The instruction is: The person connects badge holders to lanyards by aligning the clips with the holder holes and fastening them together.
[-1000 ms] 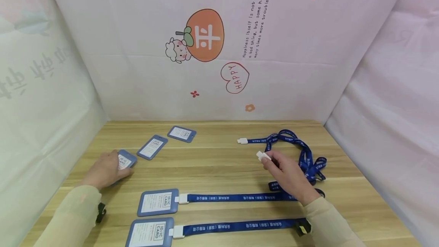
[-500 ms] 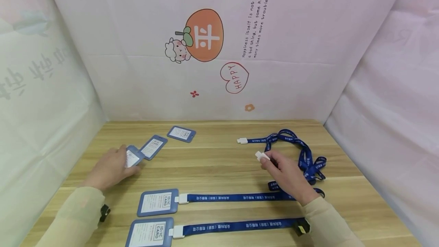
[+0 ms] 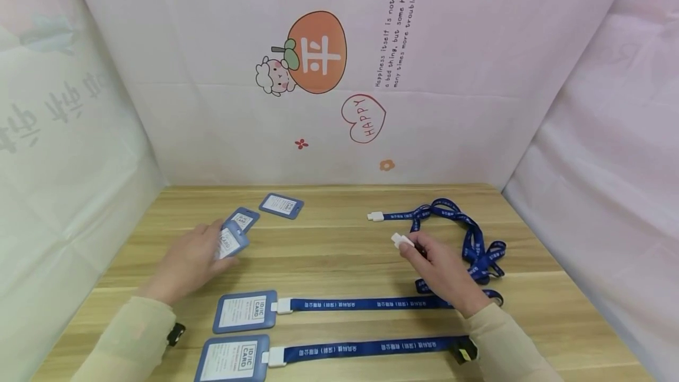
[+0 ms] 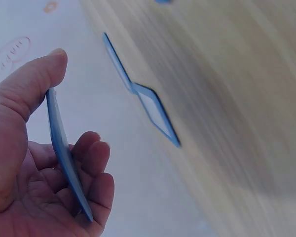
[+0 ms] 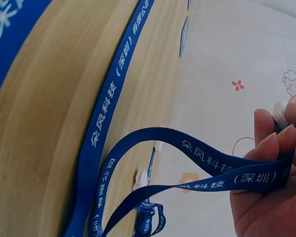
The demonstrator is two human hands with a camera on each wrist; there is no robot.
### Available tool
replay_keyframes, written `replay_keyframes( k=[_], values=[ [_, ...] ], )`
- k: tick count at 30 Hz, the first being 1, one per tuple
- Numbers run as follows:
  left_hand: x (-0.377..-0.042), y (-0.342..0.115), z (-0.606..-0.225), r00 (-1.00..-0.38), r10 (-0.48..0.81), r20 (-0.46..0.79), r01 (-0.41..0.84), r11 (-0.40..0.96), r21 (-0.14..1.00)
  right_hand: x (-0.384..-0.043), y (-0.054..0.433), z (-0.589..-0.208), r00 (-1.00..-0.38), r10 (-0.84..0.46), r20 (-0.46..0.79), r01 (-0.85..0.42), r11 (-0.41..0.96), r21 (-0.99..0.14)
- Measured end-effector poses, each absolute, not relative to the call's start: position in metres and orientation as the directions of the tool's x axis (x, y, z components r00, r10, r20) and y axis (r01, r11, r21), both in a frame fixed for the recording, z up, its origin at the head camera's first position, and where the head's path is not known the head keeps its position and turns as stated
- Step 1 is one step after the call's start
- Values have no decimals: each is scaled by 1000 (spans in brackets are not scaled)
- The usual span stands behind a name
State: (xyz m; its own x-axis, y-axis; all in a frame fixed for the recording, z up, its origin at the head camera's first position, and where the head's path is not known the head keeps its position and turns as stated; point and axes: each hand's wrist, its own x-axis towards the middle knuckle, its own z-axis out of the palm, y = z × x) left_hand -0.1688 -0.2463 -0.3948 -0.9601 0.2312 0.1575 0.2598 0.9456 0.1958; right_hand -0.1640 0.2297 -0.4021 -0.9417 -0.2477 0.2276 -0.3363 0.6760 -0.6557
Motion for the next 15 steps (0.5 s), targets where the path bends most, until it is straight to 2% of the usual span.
replay_keyframes(
  k=[5, 15],
  values=[
    [-161, -225, -386, -951, 249, 182, 279, 946, 166, -161, 226, -399, -942, -245, 230, -336, 682, -650],
    [-146, -187, -378, -895, 357, 269, 392, 915, 91, -159, 220, -396, -943, -257, 211, -331, 671, -663]
  ],
)
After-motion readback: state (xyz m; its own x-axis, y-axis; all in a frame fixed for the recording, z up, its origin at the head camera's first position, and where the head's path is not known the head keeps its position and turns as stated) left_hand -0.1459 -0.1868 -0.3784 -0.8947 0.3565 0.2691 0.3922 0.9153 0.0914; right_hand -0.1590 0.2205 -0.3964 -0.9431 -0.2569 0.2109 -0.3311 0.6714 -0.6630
